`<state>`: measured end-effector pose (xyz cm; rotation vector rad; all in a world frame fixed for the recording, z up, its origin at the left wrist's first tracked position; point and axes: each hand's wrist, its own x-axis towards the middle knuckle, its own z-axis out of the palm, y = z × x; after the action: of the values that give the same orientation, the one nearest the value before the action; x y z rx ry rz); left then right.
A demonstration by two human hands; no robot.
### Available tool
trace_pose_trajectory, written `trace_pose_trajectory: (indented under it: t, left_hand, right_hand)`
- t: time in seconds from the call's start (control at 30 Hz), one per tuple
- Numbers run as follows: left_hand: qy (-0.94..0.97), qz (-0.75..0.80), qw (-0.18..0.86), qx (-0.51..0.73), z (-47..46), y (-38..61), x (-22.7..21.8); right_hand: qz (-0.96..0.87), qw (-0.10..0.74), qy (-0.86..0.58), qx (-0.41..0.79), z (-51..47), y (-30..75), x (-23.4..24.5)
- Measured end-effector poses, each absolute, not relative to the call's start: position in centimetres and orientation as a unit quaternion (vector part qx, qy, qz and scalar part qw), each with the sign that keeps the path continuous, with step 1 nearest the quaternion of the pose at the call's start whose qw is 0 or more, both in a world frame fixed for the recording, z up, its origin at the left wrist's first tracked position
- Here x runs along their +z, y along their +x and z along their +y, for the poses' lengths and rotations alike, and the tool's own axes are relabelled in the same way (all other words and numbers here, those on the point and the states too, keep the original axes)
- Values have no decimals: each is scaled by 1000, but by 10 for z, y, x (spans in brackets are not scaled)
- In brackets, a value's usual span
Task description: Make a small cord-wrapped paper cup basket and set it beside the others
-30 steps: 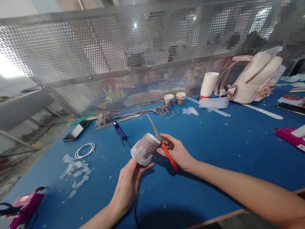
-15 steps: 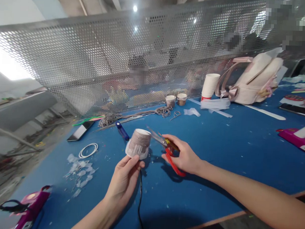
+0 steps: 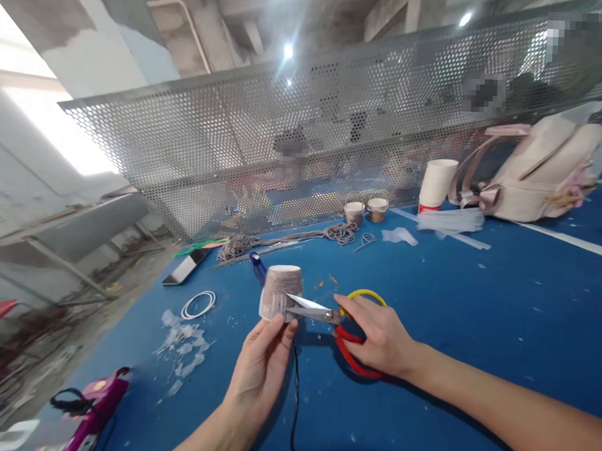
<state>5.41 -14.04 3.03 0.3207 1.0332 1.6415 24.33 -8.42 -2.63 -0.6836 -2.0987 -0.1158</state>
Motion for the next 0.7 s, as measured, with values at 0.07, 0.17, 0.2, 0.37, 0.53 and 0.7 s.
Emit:
trace_pose_trajectory:
  t: [0.07,0.17,0.2,0.37,0.53,0.7]
  left_hand:
    - [136,441,554,693,-140,55,28]
    - [144,453,552,686,-140,54,23]
    - [147,457,550,684,-140,54,21]
    - [157,453,548,685,-139,52,17]
    - [130,455,542,695,-138,52,20]
    - [159,469,522,694,-138,51,24]
  right_hand:
    - [-846,449,-282,-52,-85,242,-27]
    - [-845,443,-292,-65,-85,239,-27]
    - [-845,440,-294,-71,-86,238,-27]
    - [-843,435,-303,-91,-87,236,-24]
    - [-843,430,-311,-83,-89,236,-27]
    - [-847,428,-305,-76,-90,238,-28]
